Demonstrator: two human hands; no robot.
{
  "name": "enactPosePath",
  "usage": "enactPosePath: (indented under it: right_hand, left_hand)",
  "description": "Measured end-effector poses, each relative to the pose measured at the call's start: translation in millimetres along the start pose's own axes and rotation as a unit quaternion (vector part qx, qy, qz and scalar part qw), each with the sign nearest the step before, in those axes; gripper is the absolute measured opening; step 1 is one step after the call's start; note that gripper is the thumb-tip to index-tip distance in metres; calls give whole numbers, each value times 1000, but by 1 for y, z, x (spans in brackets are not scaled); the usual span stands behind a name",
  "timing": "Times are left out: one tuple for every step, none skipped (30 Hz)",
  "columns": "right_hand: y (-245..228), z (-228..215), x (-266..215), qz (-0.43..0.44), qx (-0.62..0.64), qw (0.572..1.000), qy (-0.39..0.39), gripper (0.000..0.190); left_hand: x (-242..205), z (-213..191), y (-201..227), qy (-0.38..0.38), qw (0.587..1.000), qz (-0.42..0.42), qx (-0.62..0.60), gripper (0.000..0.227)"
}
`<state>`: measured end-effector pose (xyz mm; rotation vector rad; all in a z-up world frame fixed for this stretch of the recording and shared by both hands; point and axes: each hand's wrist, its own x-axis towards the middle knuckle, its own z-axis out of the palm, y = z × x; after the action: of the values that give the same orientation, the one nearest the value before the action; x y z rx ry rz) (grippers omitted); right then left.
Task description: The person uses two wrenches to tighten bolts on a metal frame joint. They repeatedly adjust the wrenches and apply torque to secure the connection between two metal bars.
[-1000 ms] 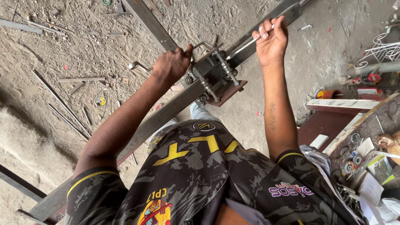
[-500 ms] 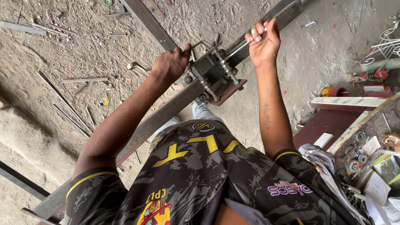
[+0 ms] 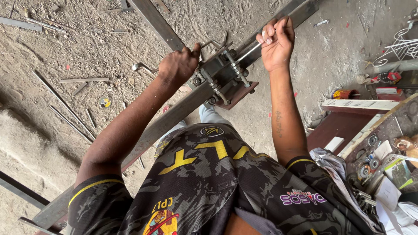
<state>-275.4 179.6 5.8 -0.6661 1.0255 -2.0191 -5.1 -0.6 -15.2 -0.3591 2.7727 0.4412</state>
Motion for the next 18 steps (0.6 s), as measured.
enactPosePath:
  right_hand:
    - [0, 2, -1, -1, -4, 1000, 2, 21]
    - [-1, 4, -2, -2, -9, 1000, 4, 20]
    - [-1, 6, -2, -5, -13, 1000, 5, 20]
    - [-1, 8, -2, -4, -15, 1000, 3, 19]
    - [-2, 11, -1, -3, -17, 1000, 0, 19]
    - [-2, 13, 0, -3, -19, 1000, -3, 18]
    - [-1, 15, 0, -8, -24, 1000, -10, 18]
    - [0, 18, 0, -13, -30, 999, -18, 19]
    - [2, 21, -1, -18, -35, 999, -24, 20]
    - [4, 25, -4, -24, -58, 998, -25, 20]
    - [5, 29, -5, -32, -80, 996, -27, 20]
    - [7, 34, -8, -40, -103, 994, -28, 21]
    - [10, 40, -11, -59, -134, 988, -42, 23]
    - [14, 47, -14, -78, -164, 982, -55, 26]
    - [17, 54, -18, -97, -194, 974, -68, 28]
    - [21, 61, -25, -91, -238, 965, -69, 28]
    - [25, 67, -34, -83, -281, 953, -71, 27]
    - [29, 74, -41, -76, -324, 940, -72, 27]
  left_hand:
    - [-1, -1, 0, 0, 1000, 3, 5, 56]
    - [-1, -2, 1, 0, 1000, 6, 10, 57]
    - [-2, -3, 1, 1, 1000, 7, 15, 58]
    - [-3, -5, 2, 3, 1000, 7, 19, 58]
    - [-4, -7, 2, 5, 1000, 7, 24, 58]
    - [-4, -9, 3, -2, 1000, 8, 20, 59]
    - [-4, -11, 4, -10, 1000, 10, 15, 61]
    - [-5, -12, 4, -18, 1000, 11, 10, 62]
    - [-6, -13, 5, -21, 1000, 0, -10, 58]
    - [-8, -14, 6, -23, 999, -10, -31, 53]
    - [-8, -15, 6, -25, 998, -21, -50, 49]
    - [-9, -17, 6, -13, 999, -11, -27, 51]
    - [-9, -18, 6, 0, 1000, -1, -4, 53]
    - [-9, -19, 6, 13, 1000, 10, 20, 55]
    - [-9, -19, 7, 7, 1000, 6, 16, 55]
    - [-9, -19, 7, 1, 1000, 1, 11, 55]
    - [-9, -18, 7, -6, 1000, -3, 7, 55]
    - [-8, -17, 7, -13, 1000, -4, 6, 55]
